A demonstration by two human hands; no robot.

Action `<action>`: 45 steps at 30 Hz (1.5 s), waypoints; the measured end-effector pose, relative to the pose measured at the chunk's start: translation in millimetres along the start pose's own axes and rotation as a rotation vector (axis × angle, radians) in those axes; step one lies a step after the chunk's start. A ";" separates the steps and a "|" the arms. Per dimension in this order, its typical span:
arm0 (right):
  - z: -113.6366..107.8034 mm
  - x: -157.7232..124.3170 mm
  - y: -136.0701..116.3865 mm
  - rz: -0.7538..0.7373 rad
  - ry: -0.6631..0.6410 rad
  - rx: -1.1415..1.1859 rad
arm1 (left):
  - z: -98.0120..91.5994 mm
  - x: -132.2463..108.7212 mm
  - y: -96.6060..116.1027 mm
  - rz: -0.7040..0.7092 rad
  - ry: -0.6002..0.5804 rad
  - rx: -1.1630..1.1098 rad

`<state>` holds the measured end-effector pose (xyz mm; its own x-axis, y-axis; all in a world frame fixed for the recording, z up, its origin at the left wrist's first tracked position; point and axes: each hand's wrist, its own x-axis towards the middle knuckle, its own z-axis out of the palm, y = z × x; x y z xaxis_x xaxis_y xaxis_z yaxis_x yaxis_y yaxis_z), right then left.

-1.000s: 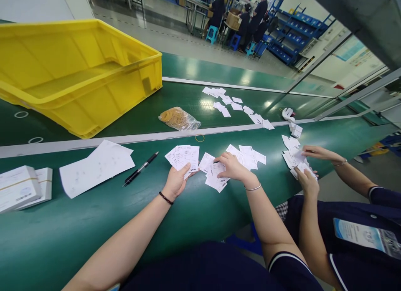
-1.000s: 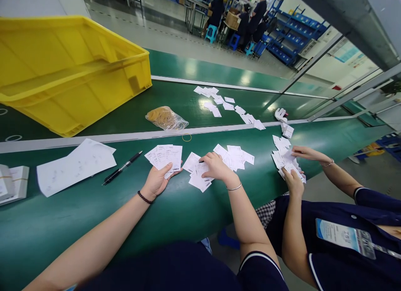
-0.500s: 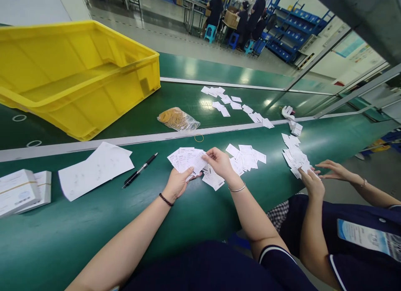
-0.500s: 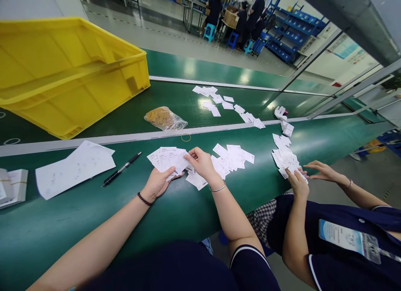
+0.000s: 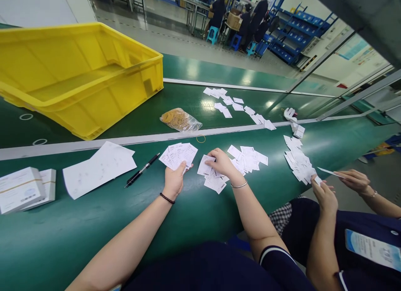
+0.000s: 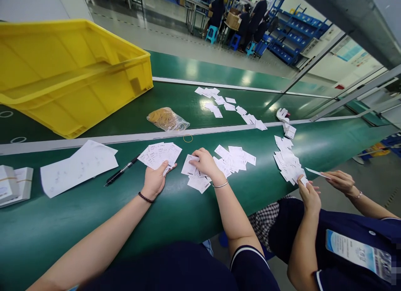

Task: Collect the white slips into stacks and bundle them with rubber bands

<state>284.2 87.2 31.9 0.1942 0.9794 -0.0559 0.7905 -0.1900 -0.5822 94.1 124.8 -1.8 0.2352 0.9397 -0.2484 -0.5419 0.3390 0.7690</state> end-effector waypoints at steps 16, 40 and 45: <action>-32.3 -17.6 19.0 -0.190 -0.195 -0.213 | 2.1 -1.7 0.6 -0.080 -0.071 -0.034; -0.1 1.1 -40.3 -0.392 0.127 -0.031 | -5.2 1.0 -9.4 0.021 -0.165 0.031; -13.9 -10.8 -9.5 -0.286 -0.055 -0.169 | -0.8 3.2 -4.6 0.014 -0.023 -0.066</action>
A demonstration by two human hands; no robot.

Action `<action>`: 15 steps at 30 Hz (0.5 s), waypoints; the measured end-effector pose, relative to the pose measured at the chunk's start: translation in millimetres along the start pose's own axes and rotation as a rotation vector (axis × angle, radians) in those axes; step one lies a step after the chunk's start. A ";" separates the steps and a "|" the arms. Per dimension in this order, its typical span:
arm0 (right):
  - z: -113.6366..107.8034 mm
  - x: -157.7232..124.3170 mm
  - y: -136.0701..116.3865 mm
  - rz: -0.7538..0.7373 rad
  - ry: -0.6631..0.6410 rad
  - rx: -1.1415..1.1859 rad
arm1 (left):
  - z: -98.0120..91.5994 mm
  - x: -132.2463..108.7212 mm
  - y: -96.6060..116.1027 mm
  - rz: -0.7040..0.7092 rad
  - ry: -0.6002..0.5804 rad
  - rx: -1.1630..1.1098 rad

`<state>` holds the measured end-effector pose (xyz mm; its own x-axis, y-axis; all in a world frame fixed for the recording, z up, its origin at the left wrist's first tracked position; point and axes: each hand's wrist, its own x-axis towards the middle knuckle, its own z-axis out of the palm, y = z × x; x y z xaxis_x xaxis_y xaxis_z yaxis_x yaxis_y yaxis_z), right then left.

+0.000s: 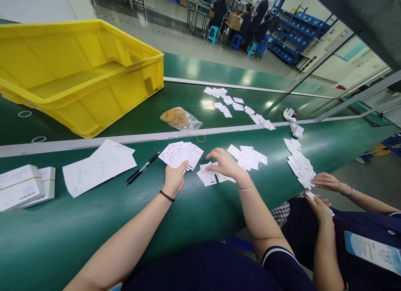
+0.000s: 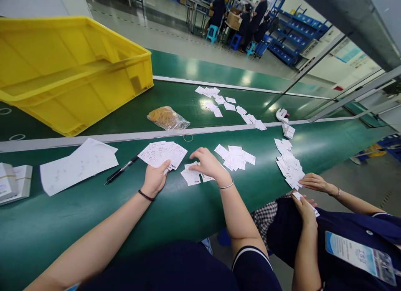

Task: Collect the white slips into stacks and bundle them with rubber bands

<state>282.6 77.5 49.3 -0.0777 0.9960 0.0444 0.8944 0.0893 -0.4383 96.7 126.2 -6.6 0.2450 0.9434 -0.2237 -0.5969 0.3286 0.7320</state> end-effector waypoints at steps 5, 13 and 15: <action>10.7 -13.6 7.2 0.003 -0.179 -0.120 | 0.5 0.2 -0.3 -0.013 0.004 -0.003; 13.0 -9.3 -0.1 0.261 0.096 0.595 | 1.6 -1.8 3.3 -0.021 -0.004 0.004; 21.5 -4.1 -4.9 0.332 0.248 0.759 | 2.8 -4.0 4.1 -0.053 -0.039 -0.005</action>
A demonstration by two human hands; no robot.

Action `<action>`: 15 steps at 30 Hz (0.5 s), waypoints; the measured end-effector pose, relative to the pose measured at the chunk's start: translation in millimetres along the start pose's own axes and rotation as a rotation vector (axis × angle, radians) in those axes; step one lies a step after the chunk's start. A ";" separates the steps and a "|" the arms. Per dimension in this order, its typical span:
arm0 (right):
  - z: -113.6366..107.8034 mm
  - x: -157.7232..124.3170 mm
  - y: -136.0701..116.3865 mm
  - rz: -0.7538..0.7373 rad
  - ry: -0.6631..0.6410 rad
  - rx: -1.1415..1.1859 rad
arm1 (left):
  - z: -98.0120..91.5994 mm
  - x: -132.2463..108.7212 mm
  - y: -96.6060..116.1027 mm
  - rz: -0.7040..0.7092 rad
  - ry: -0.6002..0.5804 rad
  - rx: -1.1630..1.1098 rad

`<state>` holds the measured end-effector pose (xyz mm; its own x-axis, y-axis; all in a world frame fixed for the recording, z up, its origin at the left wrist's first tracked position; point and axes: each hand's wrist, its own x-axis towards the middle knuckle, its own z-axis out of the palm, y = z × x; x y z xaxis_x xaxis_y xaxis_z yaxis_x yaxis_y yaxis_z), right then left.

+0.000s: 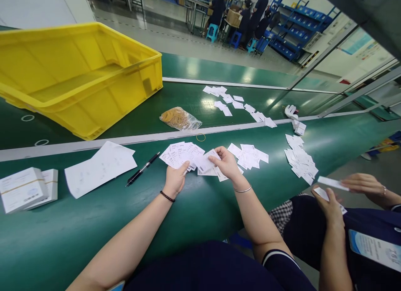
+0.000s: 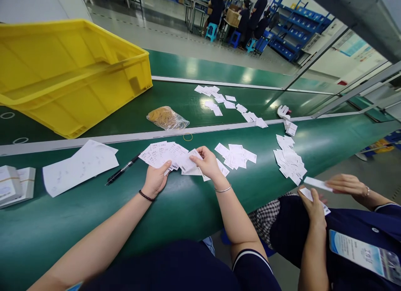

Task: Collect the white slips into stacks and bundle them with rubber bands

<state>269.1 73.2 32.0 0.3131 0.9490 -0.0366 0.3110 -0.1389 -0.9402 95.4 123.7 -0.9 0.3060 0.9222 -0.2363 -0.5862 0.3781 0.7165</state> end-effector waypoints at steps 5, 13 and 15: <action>21.6 6.3 0.7 -0.048 0.110 -0.129 | 1.1 -2.1 1.2 -0.012 -0.036 -0.010; -6.0 4.3 -11.2 -0.221 -0.368 -0.877 | -4.7 11.1 -3.4 0.159 0.179 0.003; -0.7 3.0 -11.8 -0.196 -0.402 -0.949 | -6.8 13.0 -5.8 0.219 0.180 0.025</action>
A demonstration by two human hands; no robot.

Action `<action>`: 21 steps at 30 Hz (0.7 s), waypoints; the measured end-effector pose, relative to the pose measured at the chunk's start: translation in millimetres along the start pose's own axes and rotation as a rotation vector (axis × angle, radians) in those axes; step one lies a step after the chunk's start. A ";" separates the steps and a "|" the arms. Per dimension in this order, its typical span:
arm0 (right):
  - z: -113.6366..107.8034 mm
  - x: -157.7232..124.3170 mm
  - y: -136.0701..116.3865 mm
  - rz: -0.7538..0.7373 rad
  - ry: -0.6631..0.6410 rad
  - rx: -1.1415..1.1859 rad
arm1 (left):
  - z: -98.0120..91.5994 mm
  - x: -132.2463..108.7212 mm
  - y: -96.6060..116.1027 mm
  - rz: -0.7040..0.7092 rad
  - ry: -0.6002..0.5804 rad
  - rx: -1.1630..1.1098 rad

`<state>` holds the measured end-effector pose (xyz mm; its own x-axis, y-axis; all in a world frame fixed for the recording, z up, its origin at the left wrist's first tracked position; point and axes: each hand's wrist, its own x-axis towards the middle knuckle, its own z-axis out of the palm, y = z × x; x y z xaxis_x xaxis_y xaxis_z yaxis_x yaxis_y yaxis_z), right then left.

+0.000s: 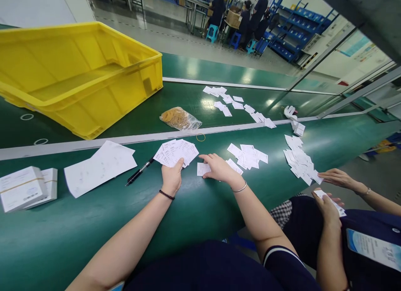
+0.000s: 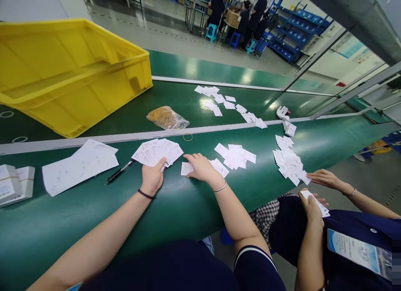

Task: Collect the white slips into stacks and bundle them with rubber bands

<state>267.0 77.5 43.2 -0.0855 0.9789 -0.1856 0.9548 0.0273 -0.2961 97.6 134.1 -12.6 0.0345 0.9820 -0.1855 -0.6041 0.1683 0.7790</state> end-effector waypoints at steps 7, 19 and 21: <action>-3.1 10.7 -6.6 -0.009 -0.105 0.031 | -3.6 1.9 -2.4 0.045 0.026 0.012; 57.7 38.9 -44.3 0.356 0.800 1.346 | 3.5 -7.7 9.7 -0.223 -0.098 -0.104; 68.2 41.7 -51.7 0.362 0.869 1.291 | 4.0 -9.1 9.8 -0.230 -0.112 -0.114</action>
<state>194.7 103.0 -13.2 0.6936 0.7202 0.0131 -0.0208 0.0382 -0.9991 94.6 127.1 -0.9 0.2645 0.9237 -0.2773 -0.6558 0.3831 0.6505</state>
